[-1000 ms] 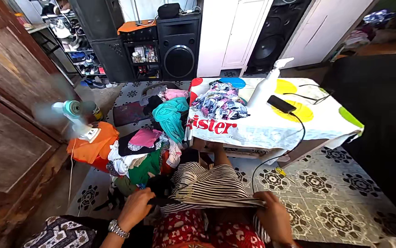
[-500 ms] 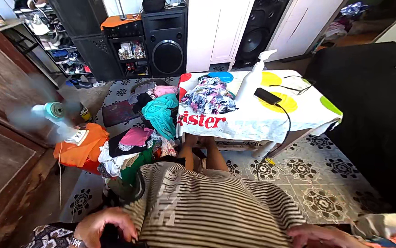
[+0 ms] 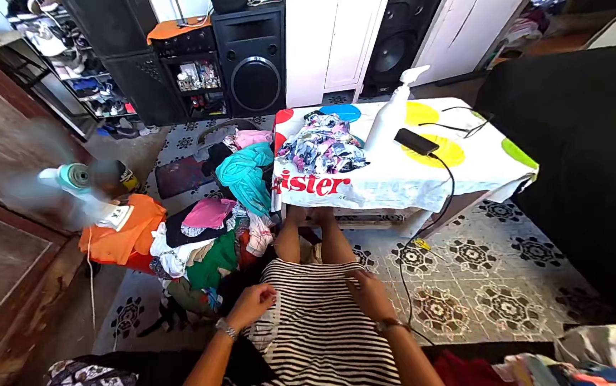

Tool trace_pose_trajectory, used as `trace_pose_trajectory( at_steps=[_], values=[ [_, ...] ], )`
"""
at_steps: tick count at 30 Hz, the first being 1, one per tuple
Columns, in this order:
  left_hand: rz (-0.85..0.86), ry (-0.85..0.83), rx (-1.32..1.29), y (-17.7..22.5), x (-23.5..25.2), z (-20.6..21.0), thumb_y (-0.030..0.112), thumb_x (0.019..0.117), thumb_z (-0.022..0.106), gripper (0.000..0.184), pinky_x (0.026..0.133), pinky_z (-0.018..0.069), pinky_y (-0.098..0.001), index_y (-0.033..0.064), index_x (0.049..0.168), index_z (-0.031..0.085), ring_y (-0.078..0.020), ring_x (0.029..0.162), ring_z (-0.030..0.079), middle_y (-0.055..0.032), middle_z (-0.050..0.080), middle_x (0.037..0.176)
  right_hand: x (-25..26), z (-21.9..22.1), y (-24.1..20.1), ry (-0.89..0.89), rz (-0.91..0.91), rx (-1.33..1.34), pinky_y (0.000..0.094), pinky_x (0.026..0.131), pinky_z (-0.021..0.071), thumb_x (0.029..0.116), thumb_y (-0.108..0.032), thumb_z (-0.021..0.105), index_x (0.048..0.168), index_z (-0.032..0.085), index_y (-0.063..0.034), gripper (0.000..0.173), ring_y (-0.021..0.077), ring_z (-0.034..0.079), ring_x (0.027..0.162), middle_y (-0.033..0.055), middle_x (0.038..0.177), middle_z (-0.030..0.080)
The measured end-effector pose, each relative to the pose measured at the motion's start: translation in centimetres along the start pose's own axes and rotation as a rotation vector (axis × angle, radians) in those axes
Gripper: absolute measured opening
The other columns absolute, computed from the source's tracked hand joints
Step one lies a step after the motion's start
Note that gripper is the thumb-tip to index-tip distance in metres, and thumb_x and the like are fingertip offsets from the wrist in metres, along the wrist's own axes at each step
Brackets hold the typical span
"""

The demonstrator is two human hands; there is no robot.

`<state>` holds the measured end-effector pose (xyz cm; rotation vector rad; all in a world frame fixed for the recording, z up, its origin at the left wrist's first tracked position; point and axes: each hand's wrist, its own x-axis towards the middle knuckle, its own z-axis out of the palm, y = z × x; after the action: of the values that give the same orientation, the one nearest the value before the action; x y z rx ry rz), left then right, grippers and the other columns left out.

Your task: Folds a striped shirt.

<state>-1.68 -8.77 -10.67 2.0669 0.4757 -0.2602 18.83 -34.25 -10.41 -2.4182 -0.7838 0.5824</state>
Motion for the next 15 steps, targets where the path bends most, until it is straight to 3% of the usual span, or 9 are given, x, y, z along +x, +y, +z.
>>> trace_pose_trajectory(
  at_steps=[4, 7, 8, 10, 12, 14, 15],
  values=[
    [0.047, -0.025, 0.198, 2.4, 2.5, 2.1, 0.018, 0.1033, 0.056, 0.030, 0.105, 0.0486, -0.0455, -0.0009, 0.123, 0.068, -0.0298, 0.113, 0.066, -0.0195, 0.069, 0.120, 4.5, 3.0, -2.1, -0.101, 0.022, -0.247, 0.0668, 0.120, 0.0210, 0.1034, -0.013, 0.052, 0.144, 0.057, -0.0052, 0.042, 0.0410, 0.039, 0.147, 0.0220, 0.152, 0.051],
    [0.103, -0.020, 0.260, 3.7, 3.5, 2.6, 0.019, 0.1031, 0.056, 0.031, 0.111, 0.0435, -0.0455, 0.0011, 0.124, 0.068, -0.0297, 0.124, 0.061, -0.0178, 0.068, 0.125, 6.7, 4.3, -1.9, -0.199, 0.022, -0.363, 0.0744, 0.120, 0.0051, 0.1001, -0.012, 0.057, 0.156, 0.043, -0.0088, 0.057, 0.0459, 0.021, 0.154, 0.0267, 0.162, 0.034],
    [0.112, -0.019, 0.279, 4.0, 3.7, 2.5, 0.019, 0.1034, 0.055, 0.031, 0.112, 0.0426, -0.0460, 0.0020, 0.126, 0.068, -0.0303, 0.126, 0.060, -0.0178, 0.066, 0.128, 7.0, 4.3, -2.0, -0.240, 0.022, -0.395, 0.0756, 0.119, 0.0039, 0.0989, -0.012, 0.059, 0.156, 0.042, -0.0083, 0.060, 0.0480, 0.022, 0.153, 0.0285, 0.160, 0.036],
    [0.156, 0.011, 0.295, 4.4, 4.0, 2.5, 0.018, 0.1024, 0.057, 0.031, 0.113, 0.0419, -0.0458, 0.0036, 0.128, 0.067, -0.0314, 0.130, 0.057, -0.0175, 0.065, 0.132, 6.9, 3.7, -2.9, -0.331, 0.001, -0.436, 0.0738, 0.119, 0.0113, 0.0982, -0.011, 0.061, 0.148, 0.050, -0.0021, 0.052, 0.0491, 0.035, 0.146, 0.0296, 0.150, 0.048],
    [0.213, 0.035, 0.313, 4.9, 4.2, 2.3, 0.017, 0.1003, 0.060, 0.036, 0.117, 0.0386, -0.0443, 0.0074, 0.135, 0.064, -0.0301, 0.138, 0.050, -0.0141, 0.060, 0.142, 5.9, 2.6, -4.6, -0.453, -0.073, -0.440, 0.0666, 0.114, 0.0296, 0.0997, -0.015, 0.059, 0.136, 0.060, 0.0012, 0.039, 0.0470, 0.051, 0.134, 0.0287, 0.136, 0.060],
    [0.303, 0.017, 0.350, 5.5, 3.9, 1.7, 0.020, 0.0960, 0.067, 0.043, 0.120, 0.0316, -0.0483, 0.0093, 0.138, 0.063, -0.0303, 0.142, 0.046, -0.0113, 0.059, 0.145, 3.9, 1.0, -5.8, -0.537, -0.270, -0.261, 0.0635, 0.101, 0.0467, 0.1016, -0.018, 0.059, 0.122, 0.066, 0.0041, 0.031, 0.0460, 0.064, 0.114, 0.0292, 0.116, 0.068],
    [0.362, 0.000, 0.360, 5.8, 3.4, 1.3, 0.023, 0.0941, 0.070, 0.040, 0.120, 0.0305, -0.0514, 0.0068, 0.130, 0.067, -0.0316, 0.137, 0.052, -0.0128, 0.065, 0.136, 2.5, -0.2, -6.4, -0.543, -0.408, -0.117, 0.0609, 0.091, 0.0506, 0.1008, -0.016, 0.060, 0.112, 0.068, 0.0070, 0.027, 0.0440, 0.068, 0.100, 0.0285, 0.103, 0.070]
  ],
)
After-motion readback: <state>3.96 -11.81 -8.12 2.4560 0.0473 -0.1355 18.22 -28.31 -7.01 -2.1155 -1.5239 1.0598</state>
